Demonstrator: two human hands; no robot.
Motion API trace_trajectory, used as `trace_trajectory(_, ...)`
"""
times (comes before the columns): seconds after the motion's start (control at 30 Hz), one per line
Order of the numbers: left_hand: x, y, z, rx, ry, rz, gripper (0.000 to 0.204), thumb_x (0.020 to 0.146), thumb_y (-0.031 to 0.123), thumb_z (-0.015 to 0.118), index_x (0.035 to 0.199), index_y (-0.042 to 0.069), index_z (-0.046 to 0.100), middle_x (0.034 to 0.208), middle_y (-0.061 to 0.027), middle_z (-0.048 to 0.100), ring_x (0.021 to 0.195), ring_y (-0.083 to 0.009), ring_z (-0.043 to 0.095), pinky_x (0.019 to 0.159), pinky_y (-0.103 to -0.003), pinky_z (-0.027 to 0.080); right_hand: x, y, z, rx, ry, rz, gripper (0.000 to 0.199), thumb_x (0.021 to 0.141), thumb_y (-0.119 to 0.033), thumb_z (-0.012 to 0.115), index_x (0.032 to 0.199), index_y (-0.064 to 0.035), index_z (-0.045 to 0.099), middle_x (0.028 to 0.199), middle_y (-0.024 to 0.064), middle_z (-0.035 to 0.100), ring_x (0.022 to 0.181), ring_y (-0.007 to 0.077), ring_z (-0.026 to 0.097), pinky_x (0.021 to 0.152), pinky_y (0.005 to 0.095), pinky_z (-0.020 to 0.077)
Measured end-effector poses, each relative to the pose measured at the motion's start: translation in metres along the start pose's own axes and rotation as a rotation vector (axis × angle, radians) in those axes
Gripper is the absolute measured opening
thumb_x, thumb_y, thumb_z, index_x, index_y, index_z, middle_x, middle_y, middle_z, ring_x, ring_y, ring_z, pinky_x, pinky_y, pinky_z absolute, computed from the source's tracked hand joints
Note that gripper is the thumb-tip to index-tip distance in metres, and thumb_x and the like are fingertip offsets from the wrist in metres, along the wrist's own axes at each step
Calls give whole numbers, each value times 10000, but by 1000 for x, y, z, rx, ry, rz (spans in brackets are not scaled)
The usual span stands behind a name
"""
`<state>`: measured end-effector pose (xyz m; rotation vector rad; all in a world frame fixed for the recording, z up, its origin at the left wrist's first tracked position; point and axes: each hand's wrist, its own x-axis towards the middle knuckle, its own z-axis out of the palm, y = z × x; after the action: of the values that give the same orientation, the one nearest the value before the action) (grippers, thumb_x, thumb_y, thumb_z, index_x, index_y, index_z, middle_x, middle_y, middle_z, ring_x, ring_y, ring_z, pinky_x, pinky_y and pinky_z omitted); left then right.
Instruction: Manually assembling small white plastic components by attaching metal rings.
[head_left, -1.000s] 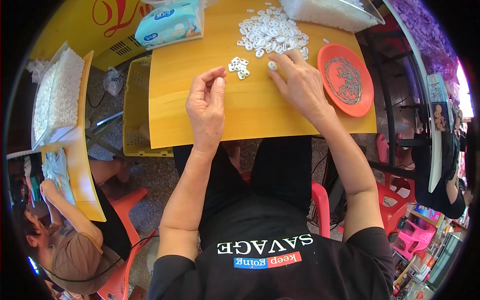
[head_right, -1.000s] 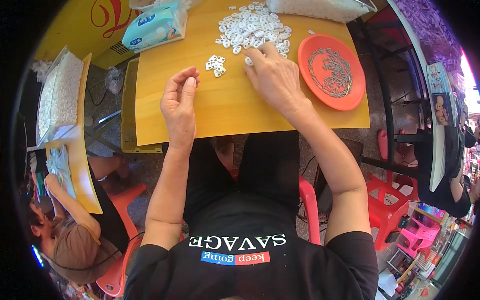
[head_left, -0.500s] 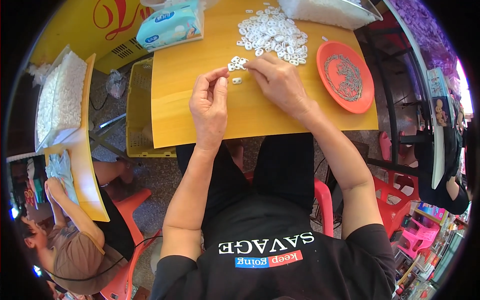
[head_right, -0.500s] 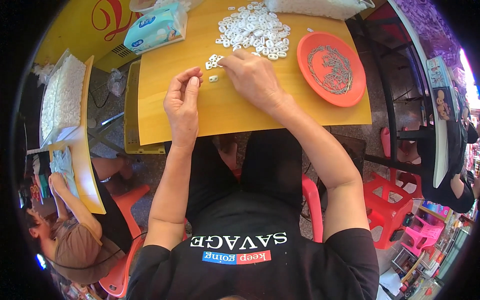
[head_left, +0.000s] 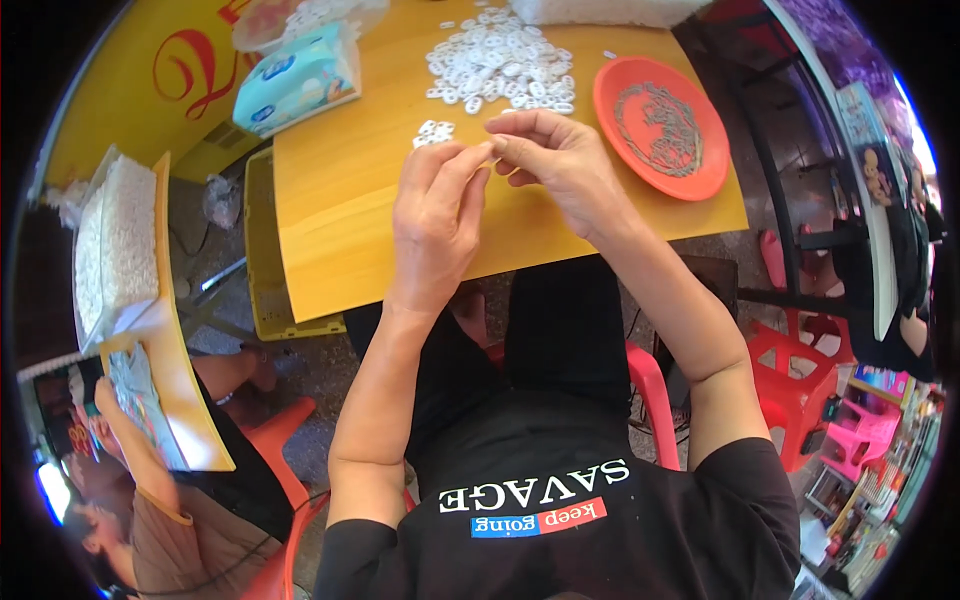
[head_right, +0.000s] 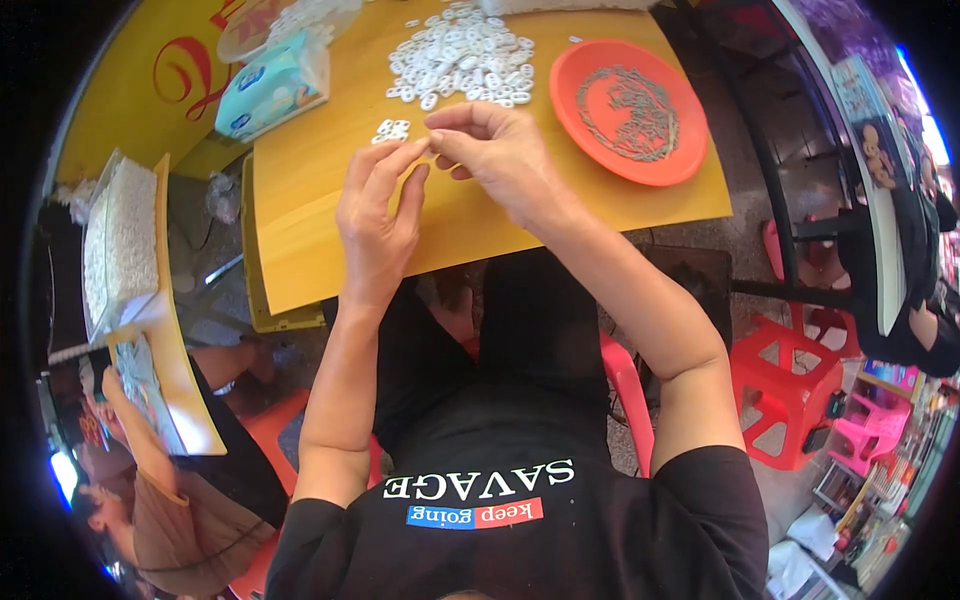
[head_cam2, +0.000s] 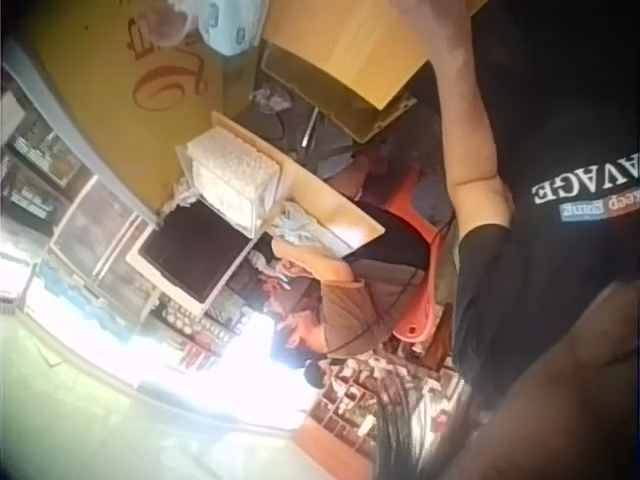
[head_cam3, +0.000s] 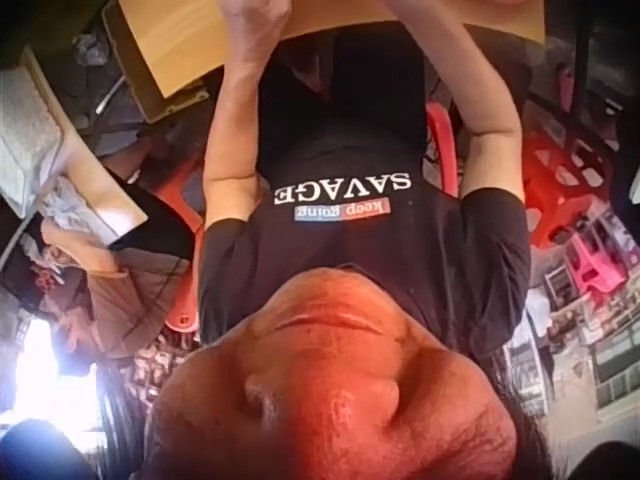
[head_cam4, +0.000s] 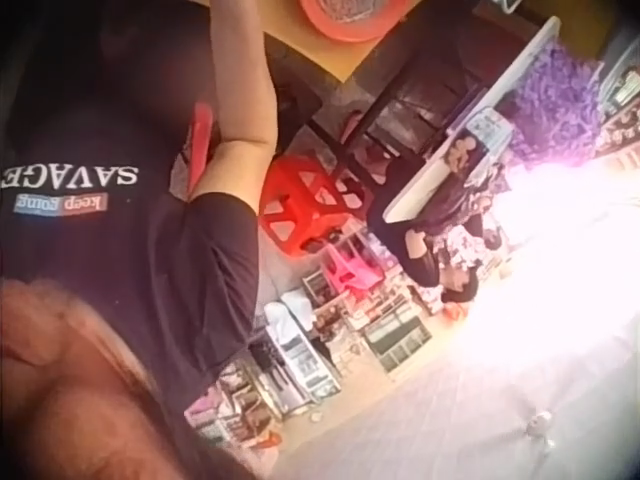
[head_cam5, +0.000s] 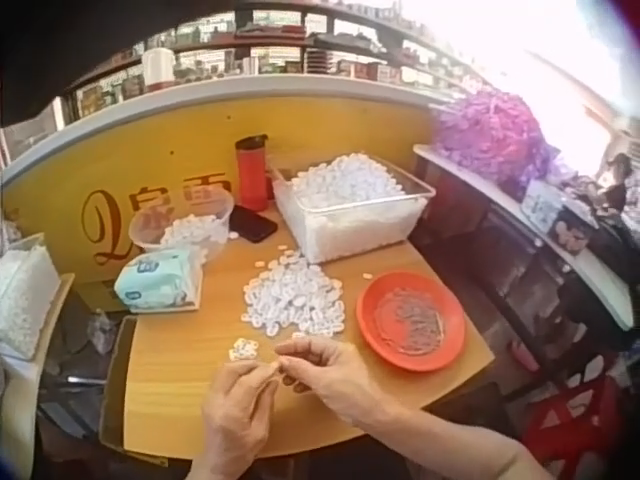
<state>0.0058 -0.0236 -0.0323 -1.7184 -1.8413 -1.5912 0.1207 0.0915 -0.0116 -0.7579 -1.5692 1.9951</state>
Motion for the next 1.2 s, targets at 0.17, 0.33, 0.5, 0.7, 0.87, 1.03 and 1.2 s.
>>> trace_trajectory(0.17, -6, 7, 1, 36, -7, -59, 261, 799, -65, 699, 1043, 20, 663, 972, -139, 616, 886, -299, 623, 759, -362, 515, -11, 6, 5, -156, 31, -129, 223, 949, -132, 622, 1116, 8, 669, 959, 36, 693, 835, 77, 637, 710, 227, 519)
trace_trajectory(0.33, -3, 11, 4, 34, 19, -85, 222, 828, -80, 675, 1027, 16, 650, 958, -136, 632, 889, -288, 634, 770, -358, 522, -27, -2, 5, -357, 53, -303, 180, 932, -88, 630, 1066, 17, 690, 935, 37, 706, 824, 66, 642, 698, 221, 520)
trace_trajectory(0.5, -10, 22, 9, -429, -24, -466, 112, 984, 58, 569, 1059, -16, 609, 899, -45, 637, 792, -95, 600, 722, -234, 492, -30, 0, -5, -490, 59, -537, 140, 896, -62, 666, 1012, 12, 691, 871, 71, 694, 767, 119, 662, 642, 239, 520)
trace_trajectory(0.7, -12, 30, 20, -812, -120, -712, 144, 985, 86, 577, 1074, -24, 604, 914, -64, 656, 797, -98, 615, 761, -235, 501, -39, -1, -33, -681, 69, -659, 108, 844, -19, 698, 948, 8, 683, 792, 75, 636, 681, 139, 627, 579, 262, 500)
trace_trajectory(0.87, -18, 29, 24, -816, -169, -765, 133, 974, 80, 591, 1064, -18, 600, 934, -71, 669, 807, -108, 625, 772, -242, 511, -35, -19, -79, -839, 136, -712, 83, 845, -83, 704, 887, -15, 679, 790, 97, 632, 654, 196, 621, 585, 301, 500)
trace_trajectory(1.03, -18, 25, 25, -846, -153, -801, 129, 967, 75, 601, 1058, -16, 597, 942, -78, 671, 814, -116, 630, 777, -244, 513, -24, -44, -163, -962, 288, -469, 111, 853, -101, 694, 925, -17, 683, 802, 89, 645, 696, 175, 620, 631, 290, 503)
trace_trajectory(1.2, -17, 25, 25, -832, -172, -793, 128, 964, 70, 603, 1056, -17, 594, 954, -86, 671, 817, -123, 631, 777, -252, 514, -20, -53, -188, -1301, 179, -476, 138, 854, -128, 674, 945, -25, 671, 860, 107, 655, 767, 263, 642, 710, 357, 516)
